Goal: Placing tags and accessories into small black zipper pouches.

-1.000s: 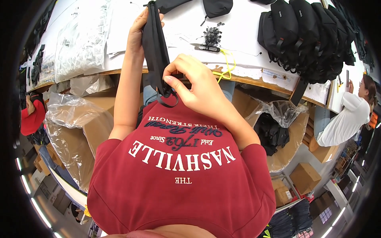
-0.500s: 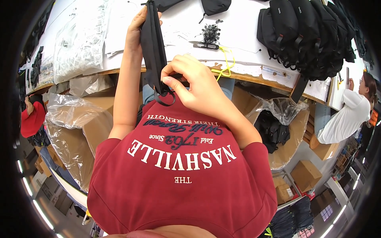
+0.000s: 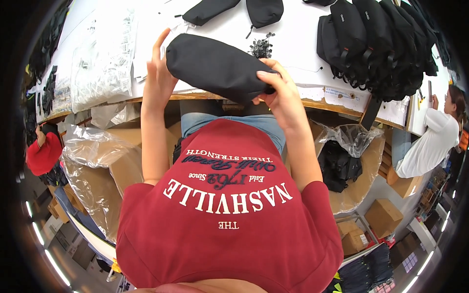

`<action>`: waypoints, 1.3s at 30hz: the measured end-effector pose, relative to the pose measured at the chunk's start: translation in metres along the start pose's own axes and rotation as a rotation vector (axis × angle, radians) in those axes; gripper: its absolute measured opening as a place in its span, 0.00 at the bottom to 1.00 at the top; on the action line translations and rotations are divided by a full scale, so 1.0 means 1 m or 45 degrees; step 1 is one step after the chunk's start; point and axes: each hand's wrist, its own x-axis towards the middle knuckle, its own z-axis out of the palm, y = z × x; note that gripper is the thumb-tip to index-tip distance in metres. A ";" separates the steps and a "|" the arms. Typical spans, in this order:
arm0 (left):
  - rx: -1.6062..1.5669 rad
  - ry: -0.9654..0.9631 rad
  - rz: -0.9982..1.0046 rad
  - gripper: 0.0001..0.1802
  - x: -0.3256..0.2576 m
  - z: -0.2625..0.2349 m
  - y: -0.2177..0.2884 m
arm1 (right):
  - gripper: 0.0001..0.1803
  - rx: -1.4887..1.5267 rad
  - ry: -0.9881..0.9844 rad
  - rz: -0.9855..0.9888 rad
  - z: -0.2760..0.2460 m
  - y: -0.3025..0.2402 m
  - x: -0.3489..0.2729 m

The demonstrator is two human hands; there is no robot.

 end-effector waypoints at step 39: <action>2.119 -0.015 0.622 0.16 -0.038 0.015 0.031 | 0.16 -1.444 -0.128 -1.399 0.011 -0.012 -0.023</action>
